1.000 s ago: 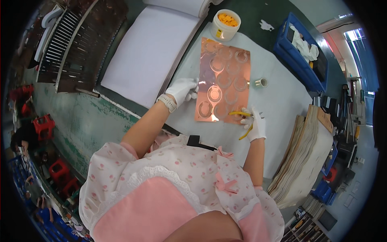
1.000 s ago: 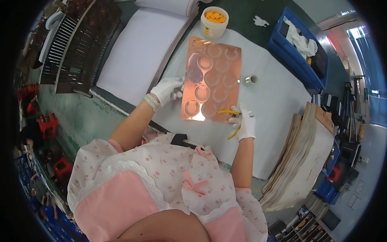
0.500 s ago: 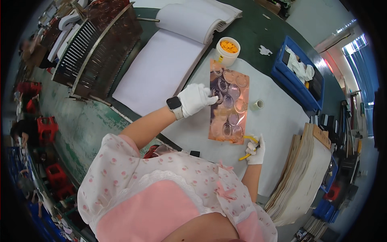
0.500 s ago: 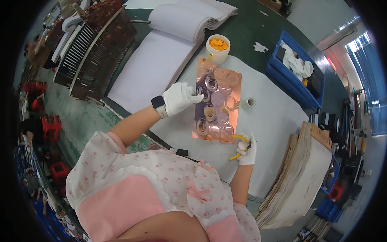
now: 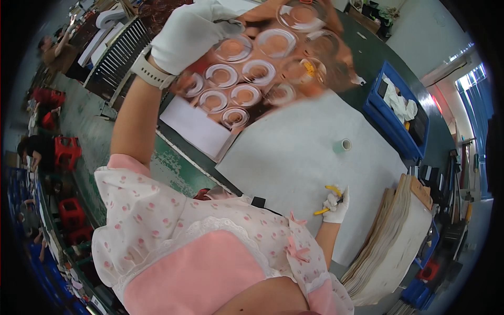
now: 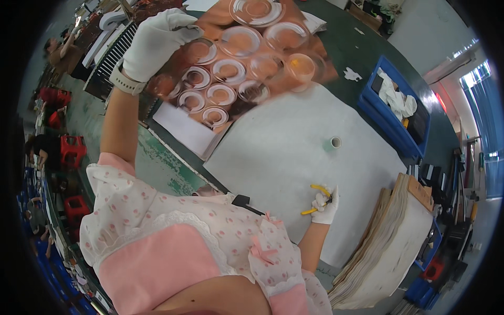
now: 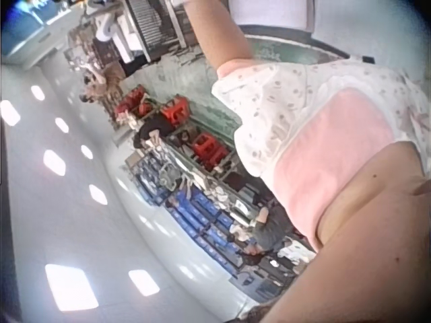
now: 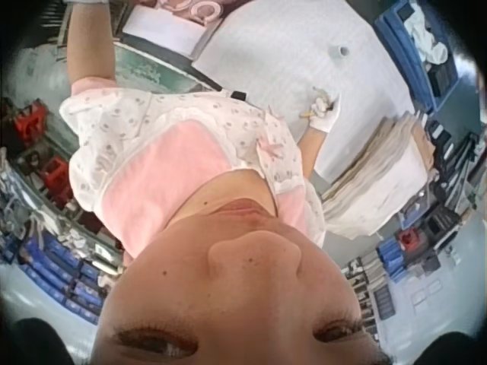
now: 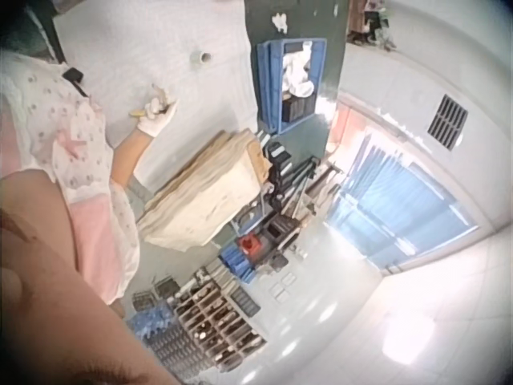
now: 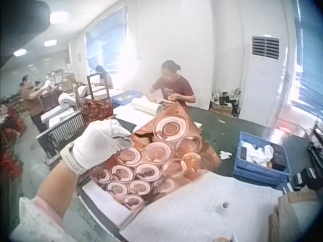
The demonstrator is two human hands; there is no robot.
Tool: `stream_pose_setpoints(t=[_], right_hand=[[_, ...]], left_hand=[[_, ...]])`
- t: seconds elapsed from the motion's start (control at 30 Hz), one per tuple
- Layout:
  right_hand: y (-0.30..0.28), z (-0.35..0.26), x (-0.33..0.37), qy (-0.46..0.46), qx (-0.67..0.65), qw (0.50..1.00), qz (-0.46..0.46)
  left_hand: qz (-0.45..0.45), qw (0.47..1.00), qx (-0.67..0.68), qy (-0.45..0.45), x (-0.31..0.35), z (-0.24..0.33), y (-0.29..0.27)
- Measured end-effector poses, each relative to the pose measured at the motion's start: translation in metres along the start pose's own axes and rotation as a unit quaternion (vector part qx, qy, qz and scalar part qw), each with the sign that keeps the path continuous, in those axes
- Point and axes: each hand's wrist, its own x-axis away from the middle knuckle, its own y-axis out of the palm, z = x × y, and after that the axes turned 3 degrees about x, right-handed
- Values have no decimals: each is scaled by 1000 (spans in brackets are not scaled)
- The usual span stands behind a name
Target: The person uses pliers to punch out circular copper shapes from a larger copper sheet. They repeatedly pick up the sheet, use the pliers to separate the circles, and place the finished sheets onto a wooden rack. The process involves handling the copper sheet and the pliers with gloved hands.
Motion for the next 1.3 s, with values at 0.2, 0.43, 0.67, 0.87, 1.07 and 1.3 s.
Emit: stream_pose_setpoints(t=[0.2,0.43,0.67,0.87,1.07,1.3], right_hand=[[2,0,-1,1,-3,1000,2],[-2,-1,-1,-12,19,1000,-2],[-10,-2,-2,-11,2,1000,-27],[-10,0,-1,-20,10,999,-27],[-9,-3,-2,4,21,1000,-3],[-36,4,3,-26,119,990,-74]], left_hand=[[-121,968,-202,-91,4,11,-6],[-211,934,-269,-99,9,24,61],[-315,931,-83,-162,125,58,239],[-266,946,-135,-130,133,73,239],[-276,946,-111,-130,141,69,239],[-149,943,28,-297,46,18,158]])
